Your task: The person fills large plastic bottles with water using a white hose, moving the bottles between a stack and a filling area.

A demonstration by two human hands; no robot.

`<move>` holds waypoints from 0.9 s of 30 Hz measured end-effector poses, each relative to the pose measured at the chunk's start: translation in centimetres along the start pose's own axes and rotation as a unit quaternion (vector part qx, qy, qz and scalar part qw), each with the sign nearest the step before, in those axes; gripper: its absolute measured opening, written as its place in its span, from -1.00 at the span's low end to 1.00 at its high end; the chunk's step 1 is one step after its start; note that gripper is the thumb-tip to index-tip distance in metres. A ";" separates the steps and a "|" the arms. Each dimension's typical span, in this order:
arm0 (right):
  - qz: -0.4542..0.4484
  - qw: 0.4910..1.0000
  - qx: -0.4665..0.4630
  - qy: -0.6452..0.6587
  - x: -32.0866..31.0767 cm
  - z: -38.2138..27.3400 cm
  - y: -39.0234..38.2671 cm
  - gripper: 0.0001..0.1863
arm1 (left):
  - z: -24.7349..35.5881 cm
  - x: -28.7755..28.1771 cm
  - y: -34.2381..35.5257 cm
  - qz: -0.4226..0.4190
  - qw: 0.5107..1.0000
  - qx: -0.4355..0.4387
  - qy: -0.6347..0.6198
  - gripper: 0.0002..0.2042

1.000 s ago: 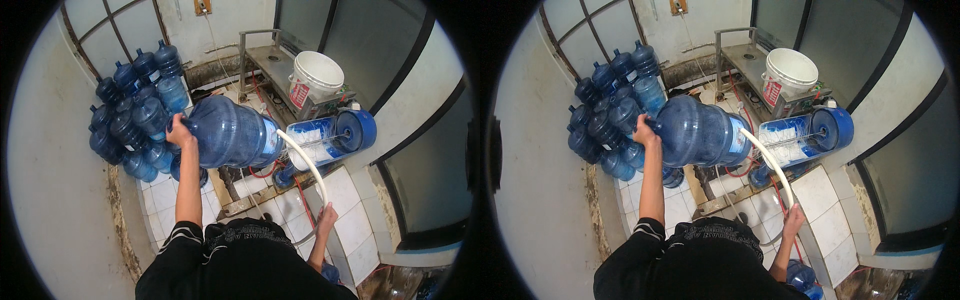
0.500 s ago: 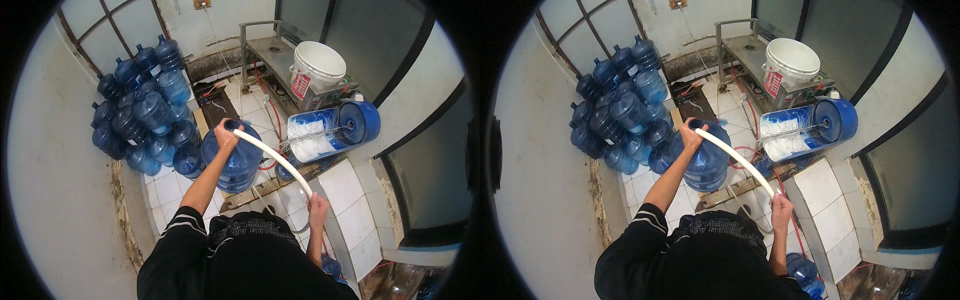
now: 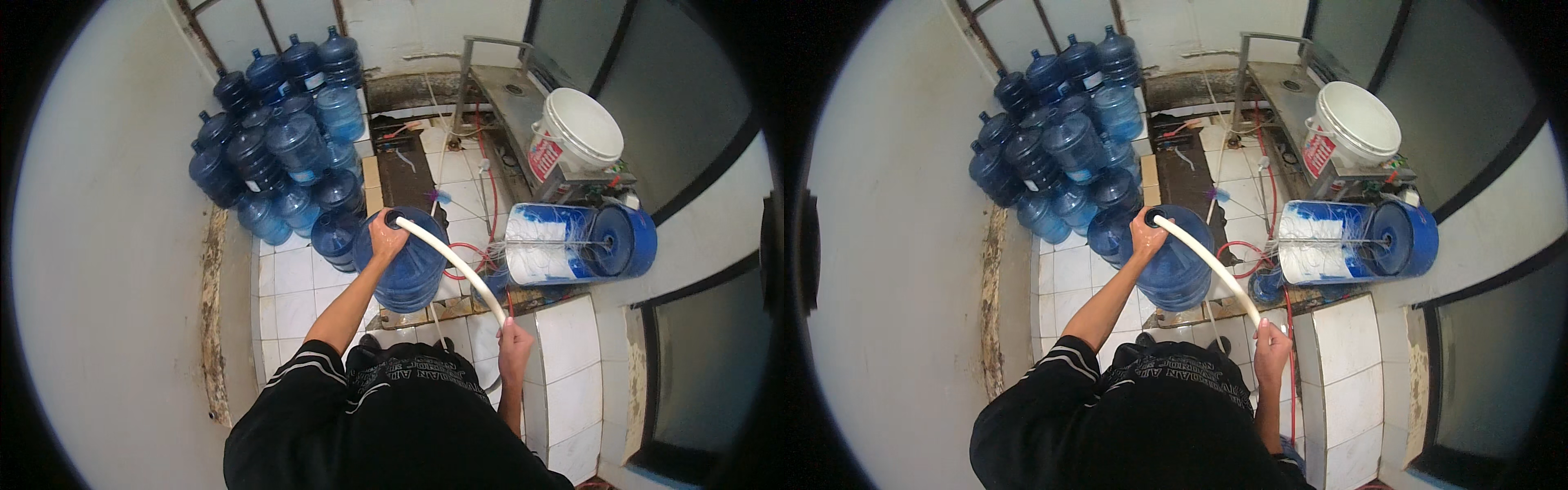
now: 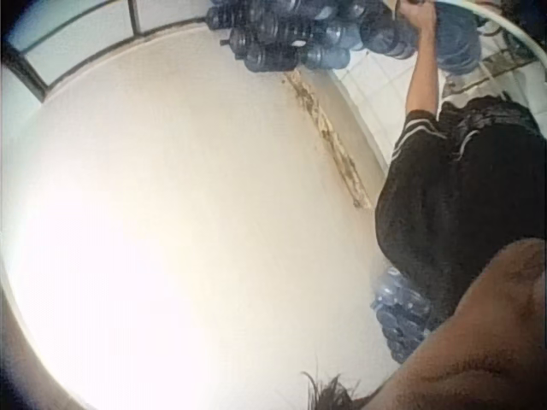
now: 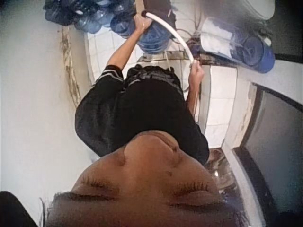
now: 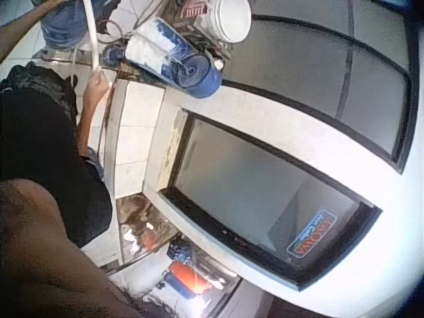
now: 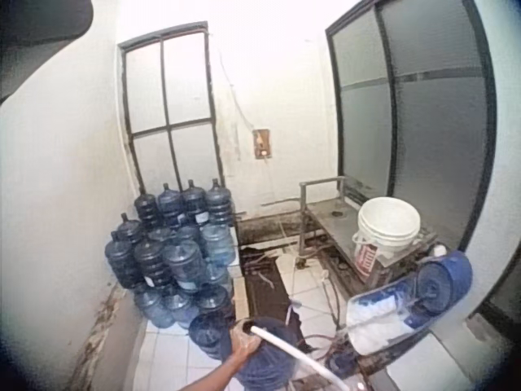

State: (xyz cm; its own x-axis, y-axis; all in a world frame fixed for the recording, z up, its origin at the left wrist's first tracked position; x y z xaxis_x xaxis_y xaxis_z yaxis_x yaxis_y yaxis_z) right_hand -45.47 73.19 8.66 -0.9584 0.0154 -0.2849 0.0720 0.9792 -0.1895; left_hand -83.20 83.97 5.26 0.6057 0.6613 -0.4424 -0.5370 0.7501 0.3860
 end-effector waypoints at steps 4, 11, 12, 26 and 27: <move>-0.045 0.998 -0.015 -0.029 1.1 0.1 1.1 -0.54 | -1.3 -2.1 -1.8 0.036 0.992 -0.075 0.100 -0.51; -0.116 0.991 -0.041 -0.050 2.4 0.8 2.8 -0.53 | -3.3 -4.1 -4.5 0.052 0.972 -0.140 0.183 -0.43; -0.126 0.990 -0.033 -0.052 2.5 1.1 3.0 -0.53 | -4.0 -4.7 -4.9 0.068 0.969 -0.143 0.188 -0.43; -0.021 0.990 0.009 -0.136 -1.6 10.6 10.5 -0.46 | -15.1 -20.0 -13.9 0.278 0.864 -0.318 0.275 -0.39; 0.014 0.994 -0.028 -0.102 -2.0 10.3 10.8 -0.46 | -15.3 -20.8 -13.7 0.271 0.841 -0.337 0.325 -0.37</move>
State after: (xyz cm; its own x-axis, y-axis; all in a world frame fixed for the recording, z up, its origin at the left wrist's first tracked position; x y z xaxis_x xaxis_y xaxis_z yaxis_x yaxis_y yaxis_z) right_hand -39.94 81.62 -2.52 -0.8794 0.0076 -0.4759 0.0776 0.9888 -0.1276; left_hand -97.44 59.86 -3.26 -0.1657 0.5994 -0.7831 -0.9745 0.0223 0.2233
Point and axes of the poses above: each hand's wrist, its own y-axis towards the middle knuckle, its own x-axis out of the palm, z = x × y, the point moved 8 cm from there along y, towards the middle knuckle, and after that the axes turned 7 degrees about x, right-handed, at the moved point
